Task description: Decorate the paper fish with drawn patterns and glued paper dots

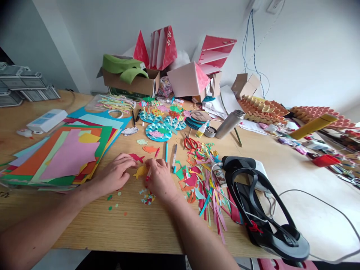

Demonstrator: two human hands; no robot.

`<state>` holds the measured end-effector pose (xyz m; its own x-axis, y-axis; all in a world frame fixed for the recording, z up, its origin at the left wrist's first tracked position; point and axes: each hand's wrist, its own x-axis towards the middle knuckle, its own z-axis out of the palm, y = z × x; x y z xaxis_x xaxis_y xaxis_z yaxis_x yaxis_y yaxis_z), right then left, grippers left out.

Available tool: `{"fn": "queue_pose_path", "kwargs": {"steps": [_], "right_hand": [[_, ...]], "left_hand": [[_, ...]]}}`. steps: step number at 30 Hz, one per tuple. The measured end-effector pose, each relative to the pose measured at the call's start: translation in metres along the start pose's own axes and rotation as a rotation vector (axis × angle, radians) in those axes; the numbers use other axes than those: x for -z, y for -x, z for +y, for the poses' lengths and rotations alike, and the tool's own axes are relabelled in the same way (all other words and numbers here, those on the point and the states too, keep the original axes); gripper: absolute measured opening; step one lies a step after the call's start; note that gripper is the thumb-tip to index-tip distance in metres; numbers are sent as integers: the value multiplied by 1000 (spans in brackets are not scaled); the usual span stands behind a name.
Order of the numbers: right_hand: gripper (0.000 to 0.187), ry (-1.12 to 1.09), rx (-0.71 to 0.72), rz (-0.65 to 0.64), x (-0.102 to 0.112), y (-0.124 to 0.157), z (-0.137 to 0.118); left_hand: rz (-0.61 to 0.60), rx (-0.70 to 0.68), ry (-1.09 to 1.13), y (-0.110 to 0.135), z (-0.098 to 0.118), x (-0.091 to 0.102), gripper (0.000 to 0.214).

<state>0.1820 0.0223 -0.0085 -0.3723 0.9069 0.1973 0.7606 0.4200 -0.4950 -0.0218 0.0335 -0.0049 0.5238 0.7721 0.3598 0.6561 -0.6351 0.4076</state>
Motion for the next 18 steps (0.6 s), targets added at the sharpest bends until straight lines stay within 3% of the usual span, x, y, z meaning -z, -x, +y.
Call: {"fn": "queue_pose_path", "kwargs": {"steps": [11, 18], "right_hand": [[22, 17, -41, 88, -1, -1, 0], [42, -76, 18, 78, -6, -2, 4]], "left_hand": [[-62, 5, -30, 2, 0, -1, 40], [-119, 129, 136, 3, 3, -5, 44]]}}
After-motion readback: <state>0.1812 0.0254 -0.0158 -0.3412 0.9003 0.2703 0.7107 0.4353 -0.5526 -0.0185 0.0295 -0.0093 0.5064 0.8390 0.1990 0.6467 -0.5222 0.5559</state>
